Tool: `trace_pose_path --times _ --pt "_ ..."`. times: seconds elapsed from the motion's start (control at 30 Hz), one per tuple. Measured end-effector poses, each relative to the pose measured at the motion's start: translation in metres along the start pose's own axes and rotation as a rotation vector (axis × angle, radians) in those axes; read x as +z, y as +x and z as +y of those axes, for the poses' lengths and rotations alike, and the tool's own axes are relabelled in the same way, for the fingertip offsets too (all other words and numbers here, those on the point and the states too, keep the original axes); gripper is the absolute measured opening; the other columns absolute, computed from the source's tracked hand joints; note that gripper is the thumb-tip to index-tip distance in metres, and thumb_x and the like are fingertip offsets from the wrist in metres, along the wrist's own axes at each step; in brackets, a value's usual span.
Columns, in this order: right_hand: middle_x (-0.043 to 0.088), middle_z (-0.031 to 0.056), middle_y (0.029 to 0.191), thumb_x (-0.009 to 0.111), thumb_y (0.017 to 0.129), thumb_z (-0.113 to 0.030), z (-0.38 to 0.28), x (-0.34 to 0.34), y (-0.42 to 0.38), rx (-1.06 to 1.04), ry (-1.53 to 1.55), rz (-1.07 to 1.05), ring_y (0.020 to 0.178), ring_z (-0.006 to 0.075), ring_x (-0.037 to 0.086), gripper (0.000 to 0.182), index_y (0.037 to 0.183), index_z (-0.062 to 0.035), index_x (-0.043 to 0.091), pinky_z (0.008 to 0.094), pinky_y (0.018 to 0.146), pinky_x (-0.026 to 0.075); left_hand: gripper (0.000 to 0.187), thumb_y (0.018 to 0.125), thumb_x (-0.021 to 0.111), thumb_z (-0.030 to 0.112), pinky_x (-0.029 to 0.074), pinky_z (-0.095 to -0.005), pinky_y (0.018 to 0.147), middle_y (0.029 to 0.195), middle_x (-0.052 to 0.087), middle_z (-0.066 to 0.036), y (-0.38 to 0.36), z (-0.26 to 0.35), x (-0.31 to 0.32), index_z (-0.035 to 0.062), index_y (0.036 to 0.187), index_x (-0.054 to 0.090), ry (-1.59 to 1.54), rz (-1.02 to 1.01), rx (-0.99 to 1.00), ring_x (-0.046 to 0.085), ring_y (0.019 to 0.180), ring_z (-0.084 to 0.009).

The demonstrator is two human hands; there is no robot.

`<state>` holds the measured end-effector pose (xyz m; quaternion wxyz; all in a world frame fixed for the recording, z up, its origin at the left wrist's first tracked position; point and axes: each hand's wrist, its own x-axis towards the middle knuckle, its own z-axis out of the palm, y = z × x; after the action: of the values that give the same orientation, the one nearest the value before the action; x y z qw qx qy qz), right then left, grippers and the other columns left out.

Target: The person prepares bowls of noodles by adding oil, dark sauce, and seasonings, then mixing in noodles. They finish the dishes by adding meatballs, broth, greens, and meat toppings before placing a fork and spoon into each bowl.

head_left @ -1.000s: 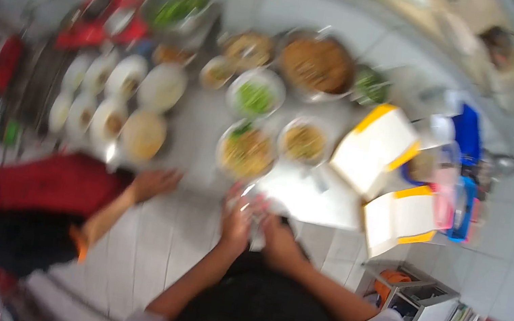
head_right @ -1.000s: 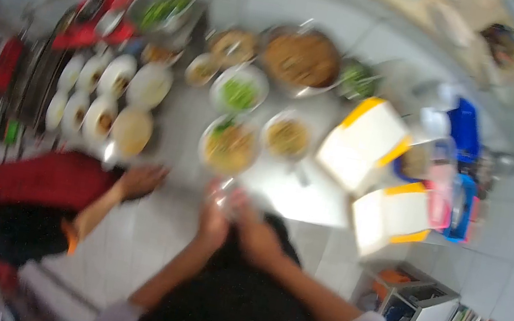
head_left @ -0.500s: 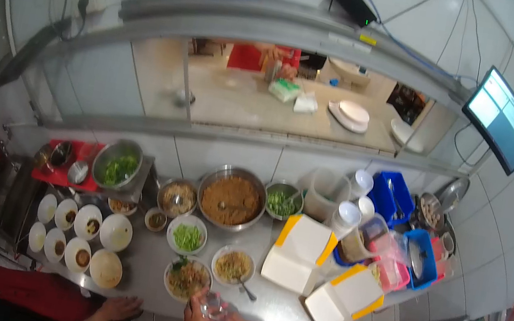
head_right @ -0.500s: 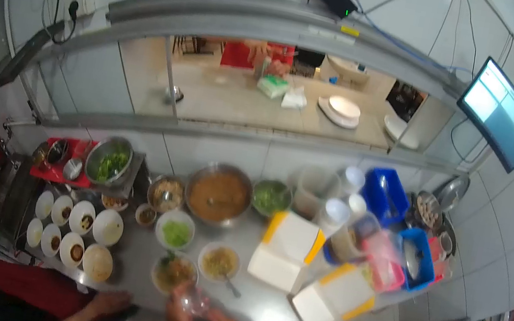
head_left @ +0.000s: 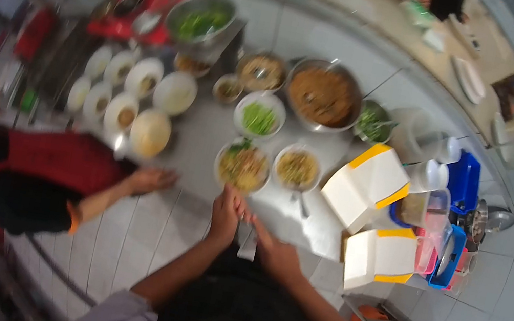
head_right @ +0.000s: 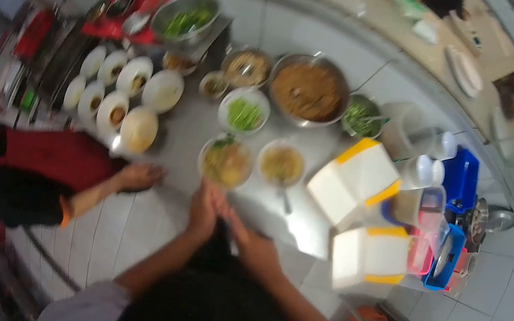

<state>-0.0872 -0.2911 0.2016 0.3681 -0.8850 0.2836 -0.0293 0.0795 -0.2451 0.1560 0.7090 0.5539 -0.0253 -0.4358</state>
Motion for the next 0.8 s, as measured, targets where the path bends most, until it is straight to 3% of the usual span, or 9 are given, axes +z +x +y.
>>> trace_pose_path --times 0.03,0.13,0.17,0.23,0.33,0.43,0.53,0.7,0.8 --pt "0.071 0.0192 0.098 0.060 0.088 -0.010 0.005 0.004 0.002 -0.056 -0.115 -0.081 0.079 0.0387 0.070 0.071 0.155 -0.0174 0.039 0.0505 0.067 0.055 0.048 0.111 0.037 0.041 0.044 -0.0315 0.056 0.066 0.050 -0.004 -0.003 0.004 -0.005 0.0087 0.078 0.047 0.102 0.045 0.058 0.050 0.058 -0.0162" --pt "0.071 0.0186 0.089 0.057 0.090 -0.015 -0.008 -0.013 0.022 -0.022 -0.302 -0.093 0.073 0.0365 0.069 0.053 0.143 -0.0159 0.055 0.0458 0.062 0.056 0.036 0.109 0.045 0.034 0.047 -0.0284 0.068 0.081 0.057 -0.005 0.018 0.009 -0.038 0.0052 0.090 0.055 0.227 0.206 0.159 0.055 0.071 -0.0159" --pt "0.071 0.0182 0.084 0.055 0.092 -0.017 -0.024 -0.028 0.038 0.045 -0.367 -0.105 0.071 0.0363 0.069 0.041 0.133 -0.0152 0.062 0.0467 0.062 0.056 0.030 0.108 0.050 0.030 0.048 -0.0273 0.074 0.090 0.060 -0.007 0.029 0.005 -0.057 0.0031 0.098 0.059 0.254 0.314 0.200 0.058 0.078 -0.0159" --pt "0.071 0.0180 0.077 0.053 0.095 -0.018 -0.031 -0.040 0.069 0.108 -0.497 -0.084 0.069 0.0364 0.070 0.026 0.112 -0.0120 0.071 0.0486 0.063 0.056 0.035 0.105 0.056 0.028 0.048 -0.0250 0.070 0.104 0.061 -0.003 0.069 -0.025 -0.110 0.0008 0.127 0.058 0.540 0.289 0.439 0.058 0.086 -0.0096" --pt "0.072 0.0186 0.080 0.053 0.094 -0.016 -0.034 -0.046 0.122 0.196 -0.626 -0.148 0.076 0.0362 0.072 0.023 0.088 -0.0064 0.073 0.0485 0.068 0.058 0.045 0.105 0.056 0.025 0.052 -0.0269 0.069 0.107 0.059 -0.005 0.116 -0.034 -0.132 0.0060 0.145 0.052 0.622 0.108 0.200 0.061 0.084 -0.0126" --pt "0.073 0.0182 0.084 0.054 0.092 -0.015 -0.036 -0.032 0.160 0.165 -0.684 -0.233 0.081 0.0361 0.073 0.022 0.086 -0.0042 0.073 0.0459 0.073 0.059 0.049 0.106 0.055 0.027 0.055 -0.0280 0.067 0.110 0.056 -0.007 0.122 -0.017 -0.108 0.0081 0.150 0.048 0.558 -0.028 0.068 0.063 0.082 -0.0132" --pt "0.073 0.0249 0.093 0.053 0.092 -0.014 -0.042 -0.013 0.171 0.273 -0.660 -0.371 0.091 0.0401 0.072 0.025 0.097 -0.0005 0.073 0.0494 0.081 0.058 0.049 0.107 0.052 0.030 0.060 -0.0283 0.064 0.114 0.052 -0.010 0.127 -0.018 -0.101 0.0070 0.150 0.049 0.579 -0.117 0.047 0.064 0.076 -0.0131" --pt "0.073 0.0191 0.089 0.053 0.094 -0.013 -0.022 0.041 0.131 0.267 -0.567 0.024 0.084 0.0361 0.074 0.022 0.100 -0.0046 0.072 0.0479 0.073 0.059 0.044 0.108 0.049 0.025 0.058 -0.0280 0.055 0.109 0.054 -0.013 0.119 -0.027 -0.095 0.0050 0.146 0.052 0.503 -0.080 0.114 0.066 0.065 -0.0150" --pt "0.073 0.0197 0.085 0.049 0.098 -0.015 -0.023 0.056 0.121 0.419 -0.493 0.065 0.080 0.0377 0.073 0.024 0.109 -0.0046 0.067 0.0493 0.070 0.059 0.042 0.106 0.051 0.023 0.058 -0.0309 0.059 0.107 0.057 -0.014 0.111 -0.020 -0.092 0.0047 0.144 0.055 0.598 -0.062 0.156 0.066 0.069 -0.0181"
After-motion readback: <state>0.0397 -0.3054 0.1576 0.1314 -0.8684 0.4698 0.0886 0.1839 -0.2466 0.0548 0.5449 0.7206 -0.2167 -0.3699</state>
